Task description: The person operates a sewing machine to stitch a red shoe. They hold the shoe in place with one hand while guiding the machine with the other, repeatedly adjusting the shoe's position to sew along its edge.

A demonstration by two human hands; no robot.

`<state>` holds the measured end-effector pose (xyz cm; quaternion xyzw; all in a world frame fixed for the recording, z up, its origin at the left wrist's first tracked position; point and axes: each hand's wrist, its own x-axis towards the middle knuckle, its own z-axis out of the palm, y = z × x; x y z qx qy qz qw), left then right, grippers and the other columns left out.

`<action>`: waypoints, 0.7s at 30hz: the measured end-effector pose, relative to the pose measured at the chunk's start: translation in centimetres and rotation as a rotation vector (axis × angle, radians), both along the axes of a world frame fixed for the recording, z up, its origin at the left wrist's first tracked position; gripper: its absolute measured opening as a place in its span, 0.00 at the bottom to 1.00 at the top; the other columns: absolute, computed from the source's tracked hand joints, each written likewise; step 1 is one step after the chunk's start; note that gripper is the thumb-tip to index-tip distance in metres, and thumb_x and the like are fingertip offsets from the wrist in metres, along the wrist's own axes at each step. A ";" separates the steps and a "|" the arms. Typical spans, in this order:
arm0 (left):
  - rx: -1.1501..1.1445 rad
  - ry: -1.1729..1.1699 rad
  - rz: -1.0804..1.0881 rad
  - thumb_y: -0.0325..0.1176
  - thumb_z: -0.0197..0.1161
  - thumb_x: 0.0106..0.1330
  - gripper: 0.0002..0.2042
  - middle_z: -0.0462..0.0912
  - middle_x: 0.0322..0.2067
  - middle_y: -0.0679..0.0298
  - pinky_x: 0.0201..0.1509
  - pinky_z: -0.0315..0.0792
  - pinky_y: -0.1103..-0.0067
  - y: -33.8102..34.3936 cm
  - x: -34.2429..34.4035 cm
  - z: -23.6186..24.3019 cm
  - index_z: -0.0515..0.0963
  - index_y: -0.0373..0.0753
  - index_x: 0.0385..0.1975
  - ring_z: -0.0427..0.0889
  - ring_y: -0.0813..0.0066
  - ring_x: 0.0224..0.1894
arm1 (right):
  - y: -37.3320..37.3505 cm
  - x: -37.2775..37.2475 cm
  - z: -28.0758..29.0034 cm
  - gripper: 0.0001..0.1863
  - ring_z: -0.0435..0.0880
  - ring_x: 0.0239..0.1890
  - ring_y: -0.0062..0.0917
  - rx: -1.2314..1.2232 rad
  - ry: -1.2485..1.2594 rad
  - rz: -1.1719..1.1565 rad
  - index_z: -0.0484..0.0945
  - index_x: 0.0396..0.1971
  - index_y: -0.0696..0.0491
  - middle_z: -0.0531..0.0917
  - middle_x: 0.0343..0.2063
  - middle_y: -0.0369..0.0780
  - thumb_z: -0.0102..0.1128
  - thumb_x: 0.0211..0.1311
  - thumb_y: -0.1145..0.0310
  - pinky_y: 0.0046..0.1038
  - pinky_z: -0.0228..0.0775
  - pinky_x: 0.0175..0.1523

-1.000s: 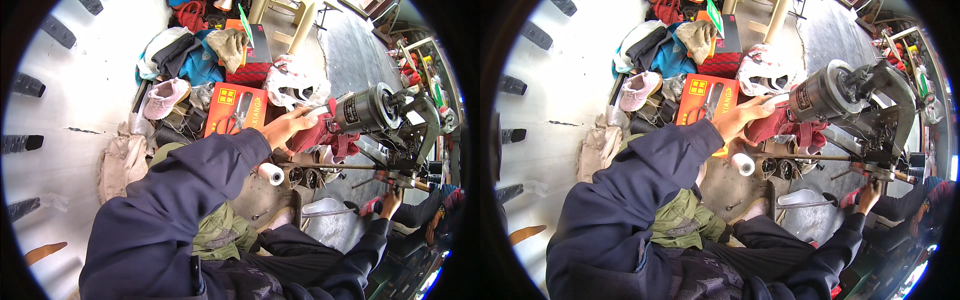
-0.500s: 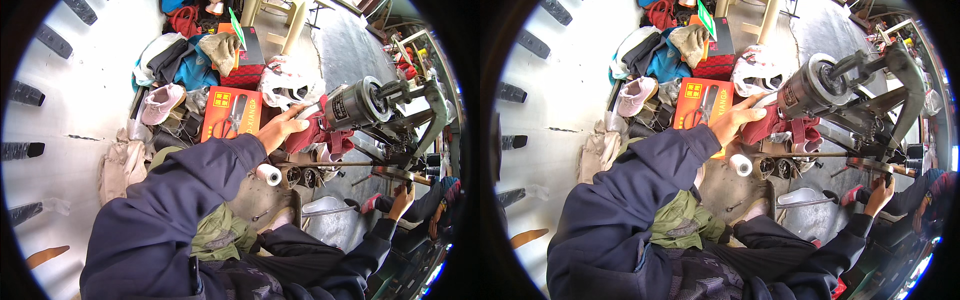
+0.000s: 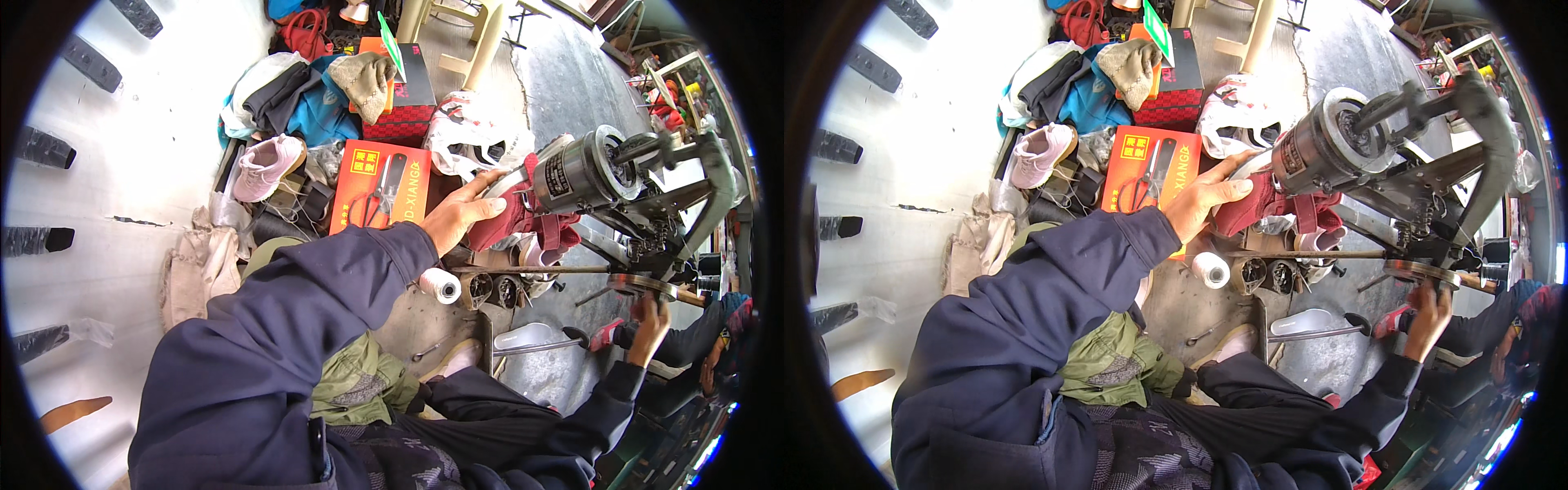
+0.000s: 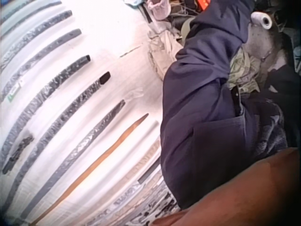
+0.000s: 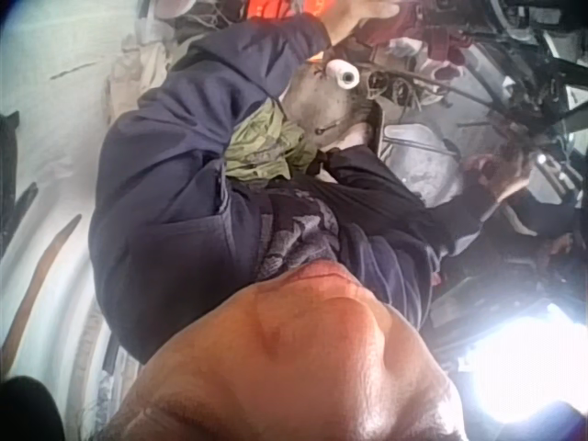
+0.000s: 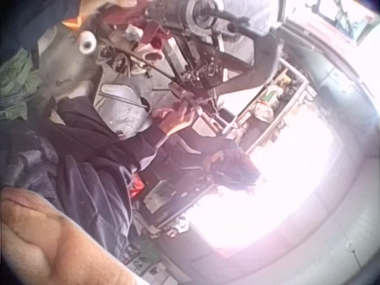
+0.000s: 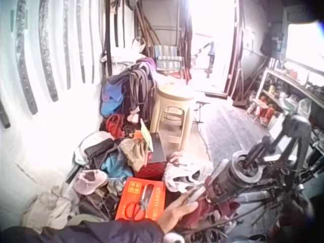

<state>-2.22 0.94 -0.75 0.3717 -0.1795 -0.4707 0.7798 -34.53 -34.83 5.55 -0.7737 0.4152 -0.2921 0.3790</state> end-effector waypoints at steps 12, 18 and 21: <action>-0.040 0.038 0.012 0.34 0.61 0.70 0.30 0.73 0.59 0.65 0.66 0.63 0.79 -0.2 -0.1 -0.7 0.63 0.43 0.72 0.72 0.77 0.59 | -0.4 -0.6 -9.4 0.14 0.81 0.18 0.22 0.361 0.331 0.169 0.75 0.34 0.56 0.81 0.20 0.37 0.59 0.71 0.60 0.23 0.69 0.22; -0.032 -0.028 0.036 0.34 0.62 0.71 0.29 0.73 0.59 0.65 0.67 0.63 0.78 -0.2 -0.2 -0.6 0.63 0.43 0.71 0.72 0.76 0.59 | -0.9 -0.7 0.1 0.08 0.76 0.22 0.15 -0.087 0.009 -0.011 0.80 0.39 0.56 0.80 0.23 0.33 0.58 0.71 0.67 0.19 0.66 0.28; -0.028 -0.100 0.052 0.33 0.62 0.70 0.29 0.73 0.59 0.64 0.67 0.63 0.77 0.0 -0.2 -0.3 0.63 0.42 0.71 0.72 0.76 0.59 | -6.1 -3.7 -1.4 0.05 0.74 0.22 0.14 -0.133 0.004 -0.173 0.78 0.38 0.54 0.78 0.22 0.32 0.57 0.69 0.70 0.19 0.65 0.26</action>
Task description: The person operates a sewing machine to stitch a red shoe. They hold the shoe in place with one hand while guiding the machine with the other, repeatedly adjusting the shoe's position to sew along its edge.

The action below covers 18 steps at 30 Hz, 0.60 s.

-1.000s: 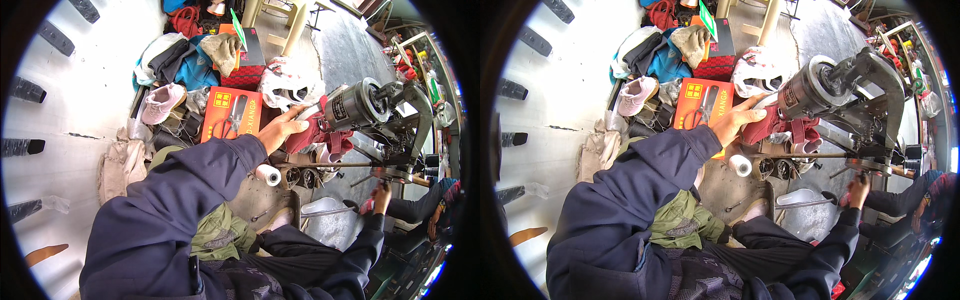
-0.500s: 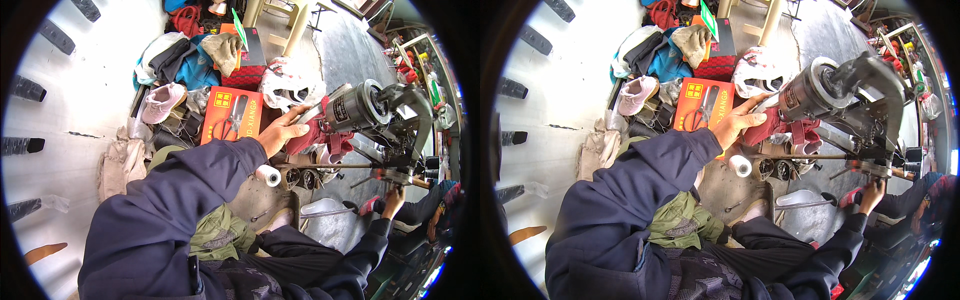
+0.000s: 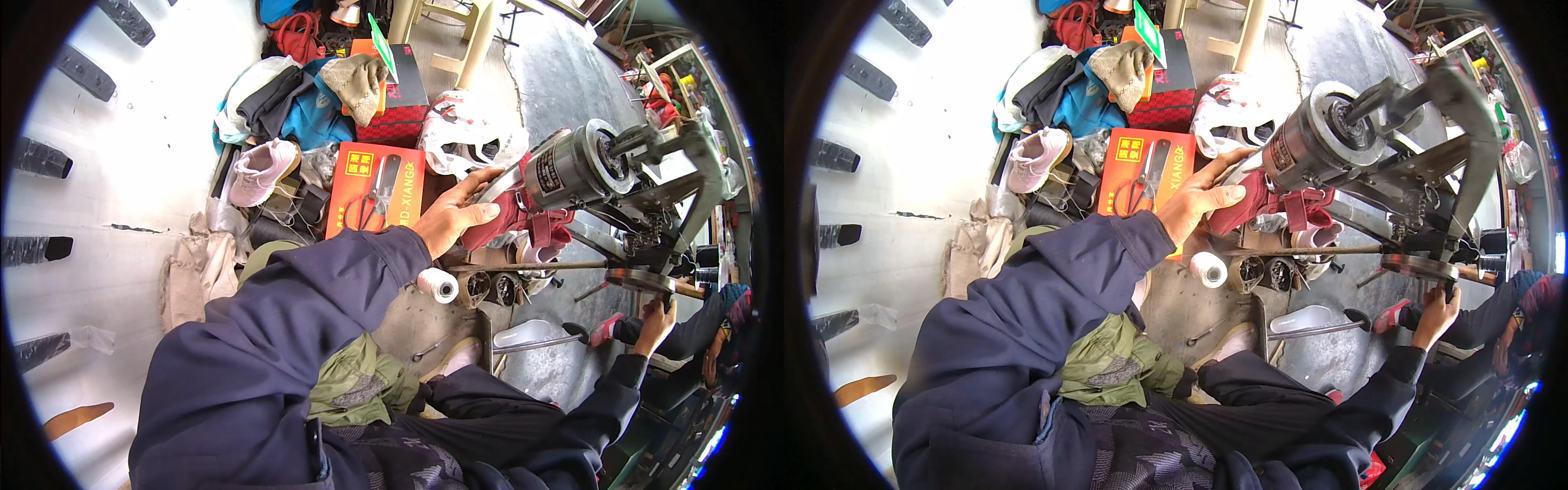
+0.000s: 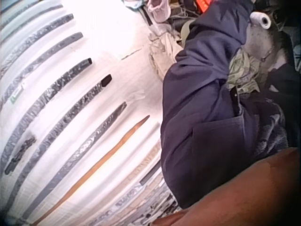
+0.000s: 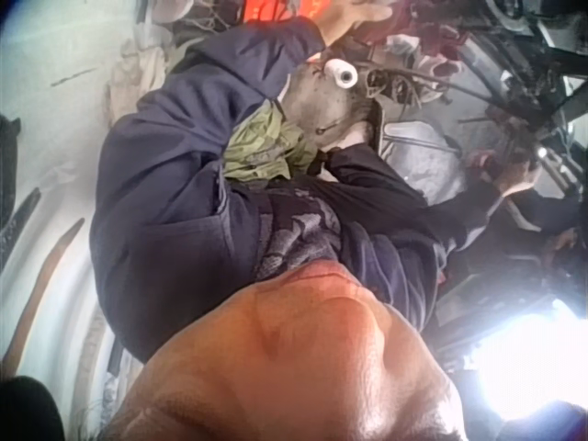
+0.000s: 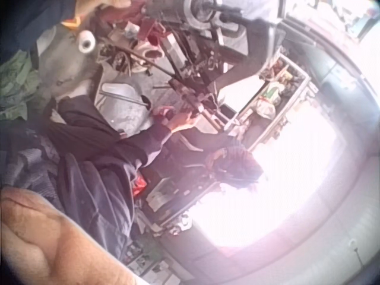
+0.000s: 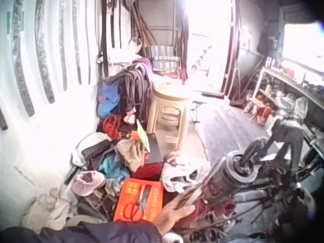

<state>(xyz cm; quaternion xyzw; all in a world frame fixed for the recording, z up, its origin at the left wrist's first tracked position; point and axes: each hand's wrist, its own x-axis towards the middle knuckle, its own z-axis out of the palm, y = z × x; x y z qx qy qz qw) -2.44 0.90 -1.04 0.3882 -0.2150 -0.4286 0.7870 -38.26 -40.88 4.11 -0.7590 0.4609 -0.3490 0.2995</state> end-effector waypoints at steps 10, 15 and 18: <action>0.005 0.024 -0.007 0.30 0.62 0.70 0.29 0.74 0.60 0.63 0.66 0.66 0.77 0.0 0.1 -0.1 0.64 0.44 0.71 0.74 0.75 0.59 | 7.9 4.9 -4.3 0.16 0.81 0.20 0.20 0.416 0.315 0.369 0.77 0.34 0.58 0.82 0.21 0.37 0.58 0.71 0.58 0.22 0.70 0.26; -0.003 -0.016 0.005 0.30 0.63 0.69 0.29 0.74 0.60 0.63 0.67 0.65 0.77 0.0 0.1 -0.1 0.65 0.43 0.70 0.73 0.76 0.59 | 4.7 2.6 2.1 0.08 0.74 0.21 0.15 -0.004 0.017 0.152 0.79 0.35 0.56 0.78 0.22 0.33 0.56 0.71 0.68 0.20 0.64 0.26; 0.000 -0.094 0.030 0.29 0.63 0.69 0.29 0.75 0.59 0.64 0.67 0.65 0.77 -0.1 0.2 -0.1 0.65 0.42 0.70 0.73 0.76 0.60 | -0.4 -0.1 -0.8 0.05 0.73 0.21 0.15 0.019 0.000 -0.061 0.78 0.36 0.54 0.77 0.21 0.32 0.55 0.70 0.71 0.20 0.61 0.24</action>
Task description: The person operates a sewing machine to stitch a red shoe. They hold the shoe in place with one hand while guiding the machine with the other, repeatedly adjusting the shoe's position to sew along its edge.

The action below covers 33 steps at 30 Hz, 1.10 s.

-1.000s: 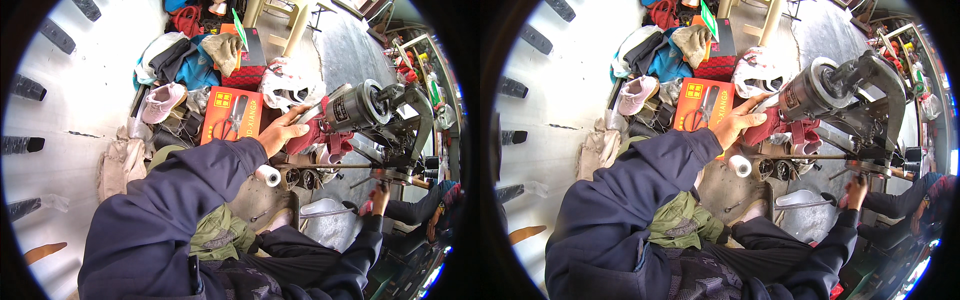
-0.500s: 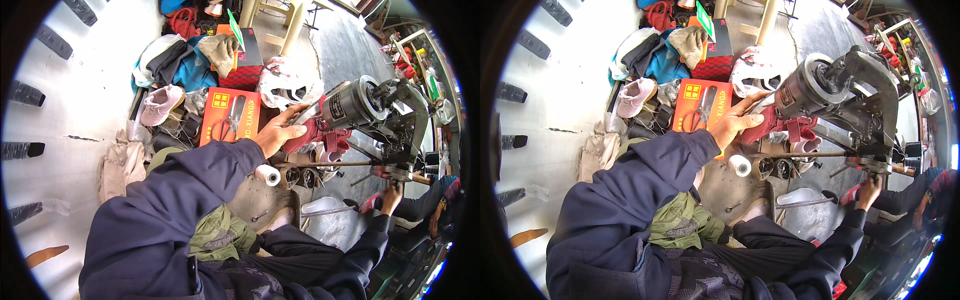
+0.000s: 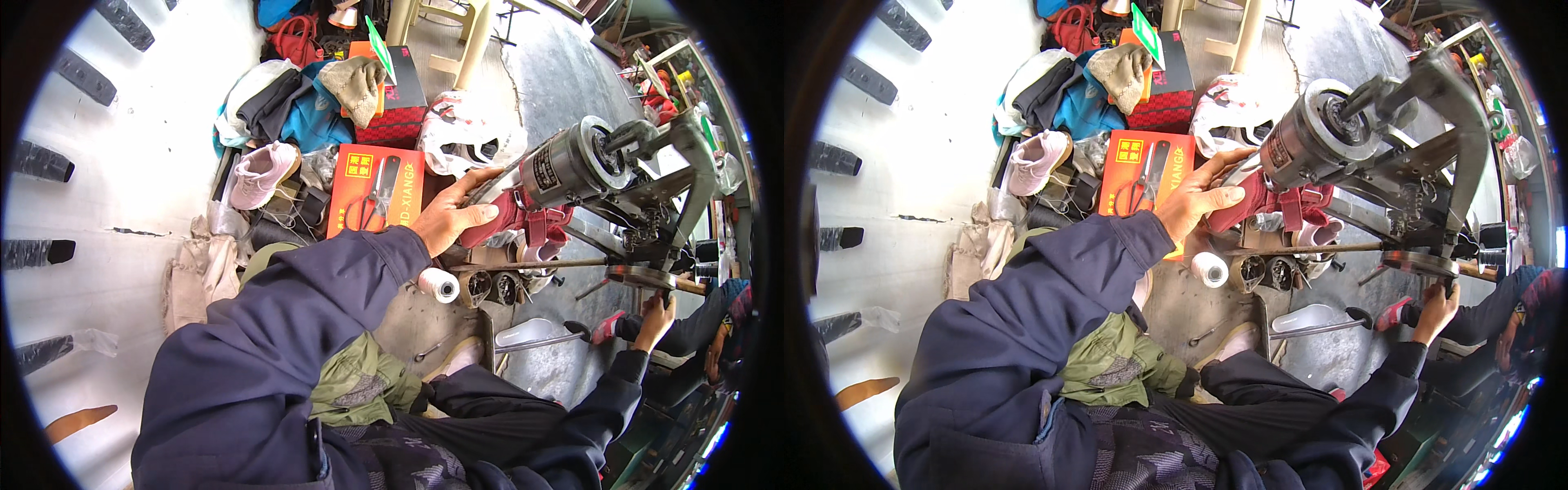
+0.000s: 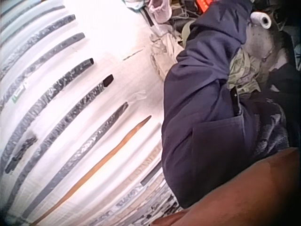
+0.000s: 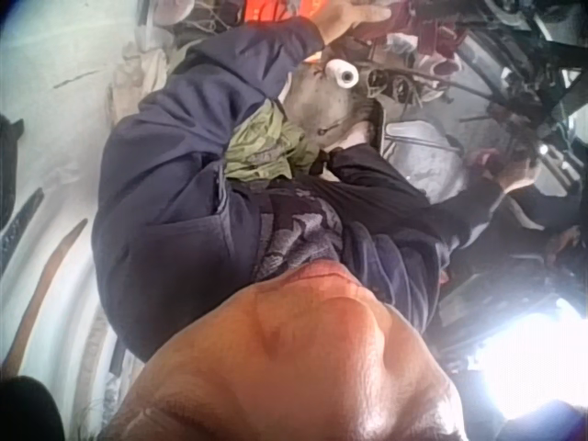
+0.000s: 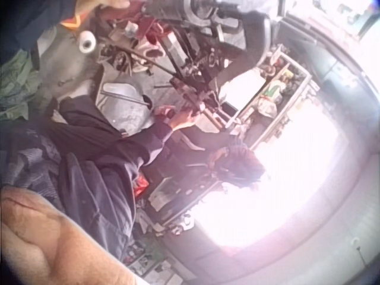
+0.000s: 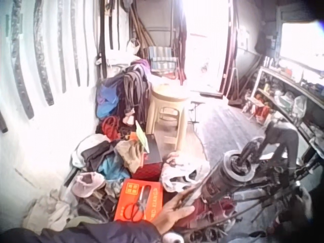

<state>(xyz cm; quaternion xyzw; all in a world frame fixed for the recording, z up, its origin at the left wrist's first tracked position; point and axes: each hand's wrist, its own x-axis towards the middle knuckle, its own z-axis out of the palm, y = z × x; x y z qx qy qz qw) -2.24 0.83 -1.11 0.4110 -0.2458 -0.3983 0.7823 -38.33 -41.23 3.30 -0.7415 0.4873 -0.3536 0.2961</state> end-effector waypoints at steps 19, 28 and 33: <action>0.031 -0.063 -0.049 0.31 0.64 0.68 0.30 0.74 0.61 0.64 0.68 0.62 0.77 0.1 0.4 -0.4 0.66 0.45 0.70 0.71 0.75 0.61 | -0.1 0.0 0.2 0.05 0.74 0.20 0.14 0.039 0.027 -0.034 0.77 0.34 0.54 0.77 0.21 0.32 0.57 0.69 0.70 0.20 0.62 0.24; 0.193 -0.447 0.142 0.27 0.62 0.66 0.27 0.75 0.59 0.54 0.67 0.66 0.70 0.2 0.1 1.2 0.68 0.41 0.66 0.75 0.61 0.61 | 5.4 3.1 -9.4 0.09 0.76 0.15 0.20 0.393 0.199 0.291 0.72 0.37 0.54 0.77 0.19 0.35 0.59 0.69 0.65 0.22 0.65 0.19; 0.193 -1.088 0.540 0.24 0.67 0.54 0.24 0.76 0.50 0.51 0.59 0.69 0.62 0.1 -0.1 3.5 0.73 0.37 0.53 0.75 0.48 0.52 | 9.3 6.0 -5.6 0.11 0.82 0.19 0.23 0.517 0.189 0.326 0.72 0.37 0.56 0.80 0.21 0.37 0.58 0.68 0.63 0.22 0.67 0.22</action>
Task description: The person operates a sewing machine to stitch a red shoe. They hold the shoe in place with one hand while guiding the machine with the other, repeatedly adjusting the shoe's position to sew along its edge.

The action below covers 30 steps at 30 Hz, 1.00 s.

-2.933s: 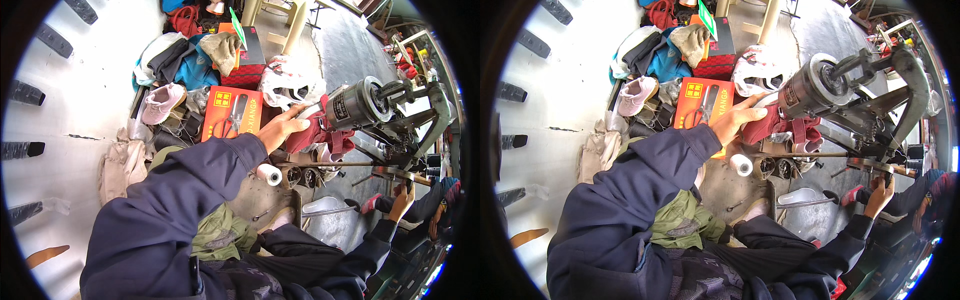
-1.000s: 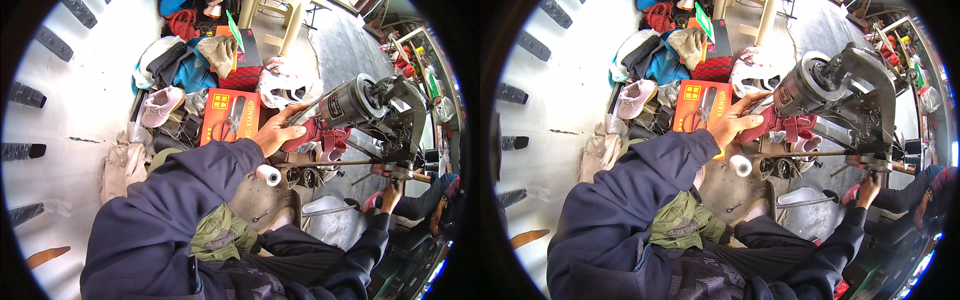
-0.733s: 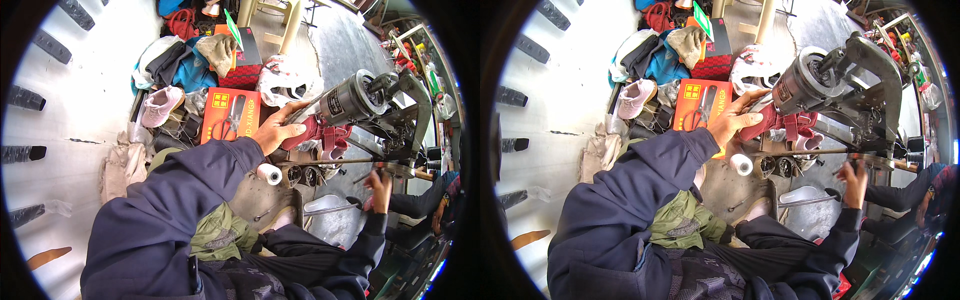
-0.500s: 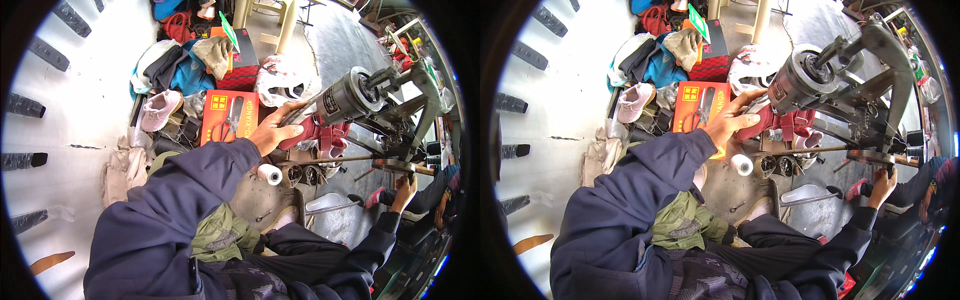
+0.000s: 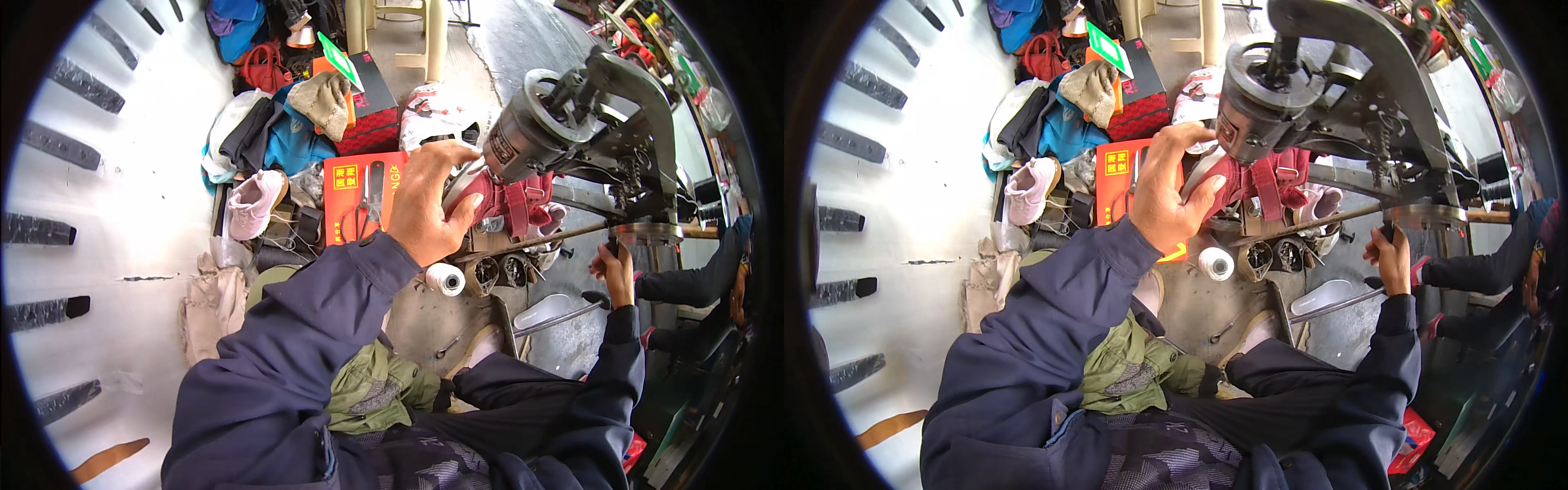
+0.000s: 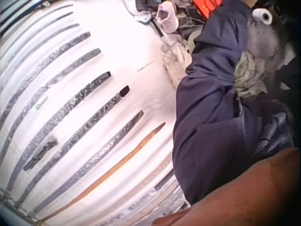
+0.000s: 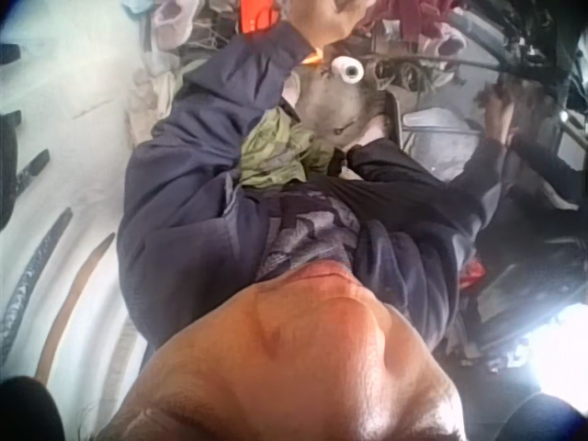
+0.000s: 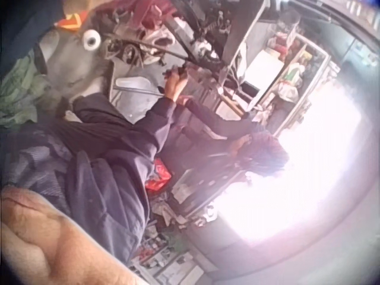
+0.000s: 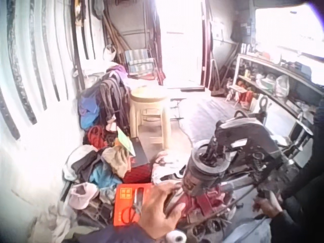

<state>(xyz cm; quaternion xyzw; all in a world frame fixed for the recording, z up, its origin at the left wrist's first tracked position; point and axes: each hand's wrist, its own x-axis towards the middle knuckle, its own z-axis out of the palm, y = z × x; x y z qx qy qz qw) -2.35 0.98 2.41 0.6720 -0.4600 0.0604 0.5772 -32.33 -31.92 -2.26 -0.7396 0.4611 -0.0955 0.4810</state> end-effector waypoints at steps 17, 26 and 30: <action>0.176 0.705 -0.328 0.41 0.75 0.60 0.41 0.73 0.62 0.54 0.68 0.64 0.72 0.1 -0.3 -0.7 0.60 0.37 0.71 0.72 0.67 0.62 | 1.5 1.0 1.5 0.12 0.81 0.22 0.22 -0.045 -0.048 0.004 0.75 0.40 0.59 0.80 0.23 0.38 0.58 0.68 0.65 0.23 0.69 0.25; 0.250 0.708 -0.400 0.35 0.71 0.62 0.38 0.75 0.61 0.58 0.68 0.65 0.75 -0.3 0.2 -0.6 0.61 0.35 0.71 0.73 0.72 0.60 | -2.2 -1.6 9.0 0.08 0.77 0.26 0.16 -0.571 -0.247 -0.165 0.79 0.39 0.59 0.80 0.26 0.34 0.54 0.65 0.73 0.20 0.68 0.33; 0.193 0.688 -0.430 0.35 0.68 0.64 0.36 0.75 0.61 0.57 0.67 0.64 0.77 -0.3 0.4 -0.9 0.61 0.31 0.70 0.73 0.72 0.61 | -7.5 -4.6 5.9 0.09 0.78 0.24 0.19 -0.606 -0.133 -0.343 0.78 0.41 0.56 0.78 0.24 0.36 0.53 0.65 0.71 0.24 0.70 0.31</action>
